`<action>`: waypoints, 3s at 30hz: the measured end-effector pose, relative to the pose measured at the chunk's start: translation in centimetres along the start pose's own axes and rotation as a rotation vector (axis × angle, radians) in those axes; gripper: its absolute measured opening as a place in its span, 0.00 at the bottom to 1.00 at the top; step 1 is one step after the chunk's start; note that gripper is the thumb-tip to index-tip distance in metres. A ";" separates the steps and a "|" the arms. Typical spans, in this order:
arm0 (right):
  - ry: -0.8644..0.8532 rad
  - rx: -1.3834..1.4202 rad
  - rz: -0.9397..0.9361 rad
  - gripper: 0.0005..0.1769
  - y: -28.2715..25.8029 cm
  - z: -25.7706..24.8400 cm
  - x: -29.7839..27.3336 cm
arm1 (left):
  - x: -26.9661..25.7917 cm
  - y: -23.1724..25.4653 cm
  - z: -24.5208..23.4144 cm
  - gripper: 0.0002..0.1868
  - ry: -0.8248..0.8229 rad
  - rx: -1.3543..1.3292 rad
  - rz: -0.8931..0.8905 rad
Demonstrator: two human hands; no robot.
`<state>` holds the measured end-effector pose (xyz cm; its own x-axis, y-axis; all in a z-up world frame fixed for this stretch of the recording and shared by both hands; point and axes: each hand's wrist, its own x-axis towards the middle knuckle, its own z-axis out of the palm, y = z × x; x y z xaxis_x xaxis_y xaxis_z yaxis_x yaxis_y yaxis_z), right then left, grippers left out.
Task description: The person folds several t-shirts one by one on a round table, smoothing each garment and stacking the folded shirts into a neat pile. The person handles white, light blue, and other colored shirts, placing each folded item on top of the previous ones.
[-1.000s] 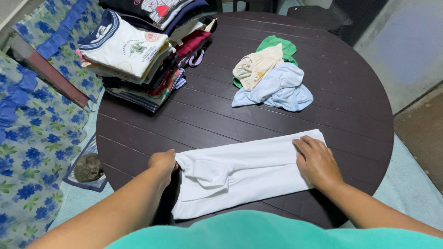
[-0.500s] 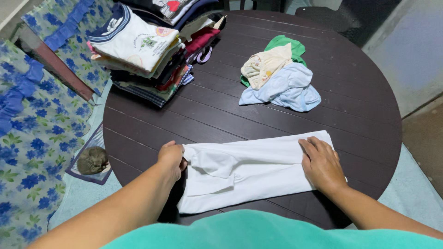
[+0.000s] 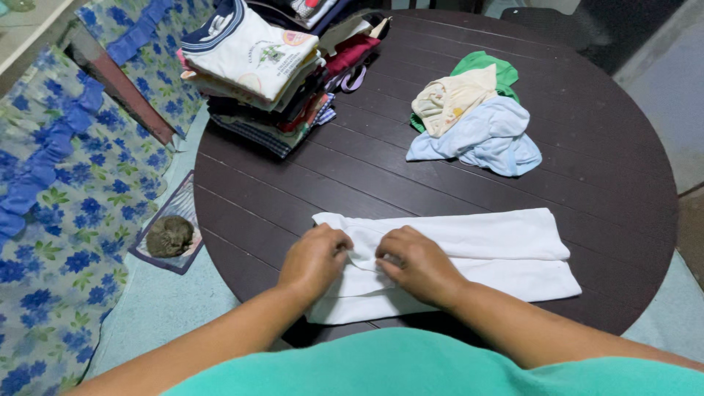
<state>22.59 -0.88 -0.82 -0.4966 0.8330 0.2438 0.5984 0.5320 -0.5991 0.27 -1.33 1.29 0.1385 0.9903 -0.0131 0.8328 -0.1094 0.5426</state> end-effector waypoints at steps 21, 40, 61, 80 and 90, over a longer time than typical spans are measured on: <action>-0.287 0.728 0.482 0.01 5.9 0.7 3.0 | 2.5 2.6 -1.2 0.06 0.052 0.068 0.347; -0.171 0.658 0.608 0.05 6.2 1.2 3.1 | 6.3 4.3 -1.3 0.10 -0.008 0.034 0.117; -0.184 0.625 0.586 0.09 5.2 0.9 3.1 | 5.9 3.4 -1.9 0.12 -0.580 0.806 0.392; -0.003 -0.076 -0.140 0.10 0.6 -0.6 -1.7 | -1.5 -0.2 -5.2 0.05 -0.208 0.344 0.698; -0.065 -0.046 -0.194 0.09 1.0 -0.7 -2.4 | -2.6 -1.3 -4.2 0.06 -0.247 0.140 0.636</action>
<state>24.80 -2.21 -1.47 -0.6440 0.7036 0.3004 0.5151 0.6891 -0.5098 -3.47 -3.36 4.16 0.7262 0.6837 0.0722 0.6085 -0.6881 0.3952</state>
